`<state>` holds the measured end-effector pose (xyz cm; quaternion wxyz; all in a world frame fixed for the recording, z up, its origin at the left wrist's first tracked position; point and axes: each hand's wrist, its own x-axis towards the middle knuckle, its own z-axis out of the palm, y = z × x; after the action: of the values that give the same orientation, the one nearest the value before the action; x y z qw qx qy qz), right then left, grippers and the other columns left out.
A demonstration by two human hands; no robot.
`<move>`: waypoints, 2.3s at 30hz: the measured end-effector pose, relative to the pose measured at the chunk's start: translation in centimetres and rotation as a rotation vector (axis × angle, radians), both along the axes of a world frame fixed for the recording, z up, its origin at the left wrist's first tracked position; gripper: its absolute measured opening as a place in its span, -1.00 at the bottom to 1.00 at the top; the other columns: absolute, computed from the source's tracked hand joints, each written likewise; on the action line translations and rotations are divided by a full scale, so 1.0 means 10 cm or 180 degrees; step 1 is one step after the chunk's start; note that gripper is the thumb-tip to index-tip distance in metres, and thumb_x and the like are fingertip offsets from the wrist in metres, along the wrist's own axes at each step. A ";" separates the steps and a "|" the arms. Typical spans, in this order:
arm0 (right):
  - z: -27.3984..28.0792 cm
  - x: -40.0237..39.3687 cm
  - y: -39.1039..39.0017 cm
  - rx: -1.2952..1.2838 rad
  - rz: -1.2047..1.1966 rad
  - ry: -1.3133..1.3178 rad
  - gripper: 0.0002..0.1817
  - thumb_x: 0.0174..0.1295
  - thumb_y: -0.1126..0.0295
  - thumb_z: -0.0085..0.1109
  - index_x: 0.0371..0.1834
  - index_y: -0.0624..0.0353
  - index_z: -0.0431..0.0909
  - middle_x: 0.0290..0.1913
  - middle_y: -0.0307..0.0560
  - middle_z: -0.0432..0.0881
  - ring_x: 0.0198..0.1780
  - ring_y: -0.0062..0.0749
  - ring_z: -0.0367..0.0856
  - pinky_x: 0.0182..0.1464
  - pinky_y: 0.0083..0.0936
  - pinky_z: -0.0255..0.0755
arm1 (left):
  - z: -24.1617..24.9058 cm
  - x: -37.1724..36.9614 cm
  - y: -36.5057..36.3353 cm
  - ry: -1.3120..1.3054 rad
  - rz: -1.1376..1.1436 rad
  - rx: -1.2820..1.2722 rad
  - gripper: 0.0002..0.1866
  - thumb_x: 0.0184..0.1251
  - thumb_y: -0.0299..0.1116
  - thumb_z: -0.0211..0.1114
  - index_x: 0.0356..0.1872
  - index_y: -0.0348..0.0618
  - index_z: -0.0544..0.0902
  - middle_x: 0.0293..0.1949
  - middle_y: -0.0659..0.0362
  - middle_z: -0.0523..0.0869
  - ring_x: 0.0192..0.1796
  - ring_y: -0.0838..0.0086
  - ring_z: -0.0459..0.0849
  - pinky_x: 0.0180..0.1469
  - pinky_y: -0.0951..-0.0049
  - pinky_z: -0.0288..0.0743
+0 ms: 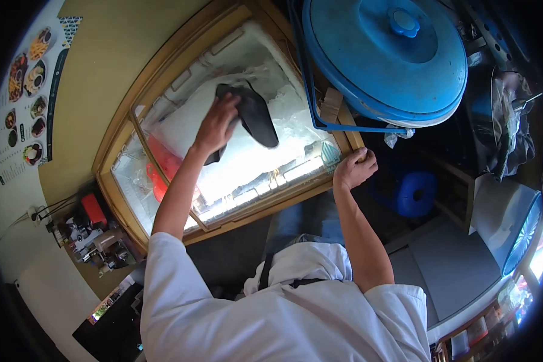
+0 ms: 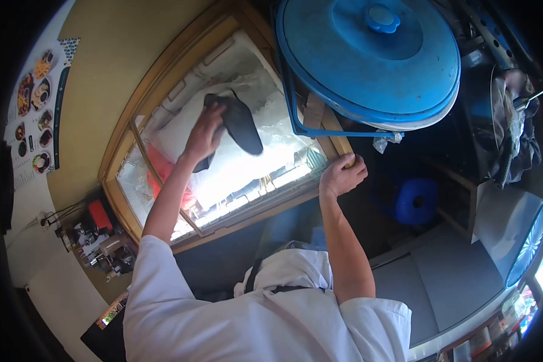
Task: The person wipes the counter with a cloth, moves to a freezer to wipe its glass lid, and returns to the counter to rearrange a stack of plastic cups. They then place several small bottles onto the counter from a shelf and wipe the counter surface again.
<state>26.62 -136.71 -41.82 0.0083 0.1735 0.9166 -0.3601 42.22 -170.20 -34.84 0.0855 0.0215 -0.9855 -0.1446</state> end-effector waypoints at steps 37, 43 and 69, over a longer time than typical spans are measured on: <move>0.00 -0.05 -0.03 0.0504 0.0045 0.0146 -0.42 0.50 -0.08 -0.18 0.20 0.16 0.56 0.12 0.25 0.56 0.19 0.18 0.51 0.24 -0.05 0.36 | 0.16 0.15 -0.50 0.1356 0.2197 0.1026 -0.70 0.34 -0.24 0.42 -0.21 -0.29 0.58 -0.26 -0.17 0.64 -0.16 -0.15 0.63 -0.12 -0.01 0.47; -0.05 -0.06 0.00 0.0597 0.0111 0.0117 -0.39 0.51 -0.10 -0.22 0.26 0.15 0.56 0.13 0.22 0.57 0.22 0.18 0.50 0.28 -0.04 0.35 | 0.51 0.75 0.50 0.0685 0.2440 0.2947 -0.36 0.36 -0.41 0.43 0.36 -0.24 0.29 -0.13 0.00 0.62 -0.10 0.28 0.68 0.01 0.27 0.54; 1.48 1.92 -1.78 -0.1678 0.5650 -0.2567 -0.66 0.56 0.26 0.06 0.14 0.34 0.56 -0.22 0.10 0.65 -0.18 -0.16 0.65 -0.04 -0.35 0.50 | 0.80 2.46 1.46 0.1162 0.2983 0.6081 -0.36 0.54 -0.17 0.24 0.46 -0.12 0.16 0.12 0.19 0.49 0.07 0.57 0.55 0.03 0.46 0.47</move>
<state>45.87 -154.53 -26.99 0.6206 -0.4699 0.5344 -0.3294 66.82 -155.59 -26.89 0.2258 0.4325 -0.3311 -0.8077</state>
